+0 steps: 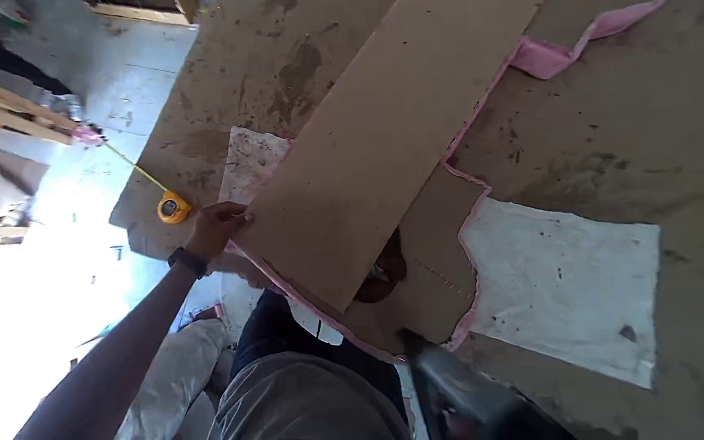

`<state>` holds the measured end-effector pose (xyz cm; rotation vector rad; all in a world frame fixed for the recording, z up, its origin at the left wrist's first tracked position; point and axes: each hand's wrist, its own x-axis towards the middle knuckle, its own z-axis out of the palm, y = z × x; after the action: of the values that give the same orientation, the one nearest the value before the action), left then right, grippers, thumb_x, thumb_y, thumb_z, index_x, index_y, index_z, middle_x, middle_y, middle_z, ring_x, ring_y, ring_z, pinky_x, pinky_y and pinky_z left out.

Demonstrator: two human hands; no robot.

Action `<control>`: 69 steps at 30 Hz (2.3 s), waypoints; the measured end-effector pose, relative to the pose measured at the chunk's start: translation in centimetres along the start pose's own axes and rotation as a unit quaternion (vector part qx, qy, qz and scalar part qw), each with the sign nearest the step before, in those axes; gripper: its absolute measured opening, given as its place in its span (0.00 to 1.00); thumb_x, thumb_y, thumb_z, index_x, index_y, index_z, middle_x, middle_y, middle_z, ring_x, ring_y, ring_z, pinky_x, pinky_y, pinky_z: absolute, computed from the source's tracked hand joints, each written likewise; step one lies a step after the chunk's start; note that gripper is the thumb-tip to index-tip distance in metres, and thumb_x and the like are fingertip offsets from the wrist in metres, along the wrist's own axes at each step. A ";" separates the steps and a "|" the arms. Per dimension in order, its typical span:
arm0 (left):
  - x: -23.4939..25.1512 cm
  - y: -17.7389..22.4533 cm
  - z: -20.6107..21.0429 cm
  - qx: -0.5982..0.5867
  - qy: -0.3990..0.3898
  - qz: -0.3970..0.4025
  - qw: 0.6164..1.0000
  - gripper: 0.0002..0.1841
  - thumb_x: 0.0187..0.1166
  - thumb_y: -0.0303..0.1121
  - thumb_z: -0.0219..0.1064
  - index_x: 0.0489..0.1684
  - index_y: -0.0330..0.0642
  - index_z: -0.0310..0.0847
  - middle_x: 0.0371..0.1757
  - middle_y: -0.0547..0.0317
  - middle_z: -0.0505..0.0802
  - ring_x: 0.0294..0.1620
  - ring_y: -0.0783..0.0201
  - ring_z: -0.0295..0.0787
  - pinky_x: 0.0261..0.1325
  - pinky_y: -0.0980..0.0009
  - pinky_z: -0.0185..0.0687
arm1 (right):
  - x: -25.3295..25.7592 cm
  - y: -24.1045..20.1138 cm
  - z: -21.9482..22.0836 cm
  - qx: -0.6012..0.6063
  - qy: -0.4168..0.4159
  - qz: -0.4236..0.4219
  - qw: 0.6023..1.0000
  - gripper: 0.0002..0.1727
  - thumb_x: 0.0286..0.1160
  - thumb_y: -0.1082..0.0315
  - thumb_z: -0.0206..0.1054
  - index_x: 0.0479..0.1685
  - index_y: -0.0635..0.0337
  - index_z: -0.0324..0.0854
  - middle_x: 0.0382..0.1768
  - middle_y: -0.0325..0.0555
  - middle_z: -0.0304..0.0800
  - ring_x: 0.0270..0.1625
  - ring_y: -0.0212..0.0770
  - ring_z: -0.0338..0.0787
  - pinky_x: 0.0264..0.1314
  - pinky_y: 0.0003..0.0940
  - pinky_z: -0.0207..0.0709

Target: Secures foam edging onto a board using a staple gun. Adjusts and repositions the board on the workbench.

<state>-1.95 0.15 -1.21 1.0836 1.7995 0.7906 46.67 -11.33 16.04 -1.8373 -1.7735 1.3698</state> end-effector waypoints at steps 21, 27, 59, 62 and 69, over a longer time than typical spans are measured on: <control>1.9 -4.3 -0.4 -0.073 -0.004 0.075 0.994 0.17 0.72 0.50 0.79 0.52 0.53 0.92 0.46 0.70 0.93 0.38 0.75 0.92 0.44 0.68 0.96 | 8.1 -9.6 17.4 -0.203 0.019 0.032 0.979 0.18 0.81 0.48 0.64 0.52 0.52 0.85 0.31 0.31 0.91 0.32 0.27 0.90 0.35 0.35 0.89; 2.1 -5.0 -0.4 -0.088 -0.005 0.084 0.993 0.17 0.71 0.50 0.80 0.50 0.53 0.92 0.45 0.70 0.92 0.38 0.75 0.91 0.45 0.68 0.95 | 9.8 -12.4 18.1 -0.188 0.003 0.008 0.982 0.17 0.83 0.49 0.64 0.54 0.51 0.86 0.35 0.29 0.92 0.34 0.24 0.90 0.36 0.30 0.89; 0.4 -6.8 -10.4 -0.318 -0.038 -0.002 0.947 0.14 0.91 0.38 0.59 0.50 0.43 0.91 0.46 0.54 0.97 0.35 0.58 0.91 0.37 0.65 0.89 | 17.4 -21.1 24.1 -0.225 0.009 -0.003 0.974 0.18 0.83 0.46 0.60 0.48 0.49 0.88 0.30 0.29 0.90 0.27 0.26 0.87 0.28 0.32 0.85; 0.2 -6.8 -10.0 -0.315 -0.049 -0.006 0.948 0.14 0.91 0.38 0.59 0.49 0.43 0.91 0.45 0.55 0.96 0.36 0.58 0.91 0.38 0.64 0.89 | 18.2 -20.6 23.7 -0.244 0.002 0.018 0.970 0.17 0.82 0.47 0.61 0.45 0.48 0.87 0.28 0.29 0.88 0.27 0.26 0.86 0.30 0.31 0.84; 0.2 -5.0 -5.8 -0.113 -0.126 -0.010 0.985 0.22 0.74 0.50 0.76 0.64 0.58 0.87 0.59 0.69 0.91 0.50 0.68 0.92 0.51 0.60 0.93 | 21.5 -21.8 21.1 -0.274 0.021 0.031 0.961 0.18 0.82 0.46 0.62 0.48 0.49 0.83 0.22 0.33 0.83 0.22 0.34 0.84 0.25 0.42 0.82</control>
<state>-9.02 -2.23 -2.97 0.9684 1.4678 0.7876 13.08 3.82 11.10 -2.1742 -2.2505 0.8969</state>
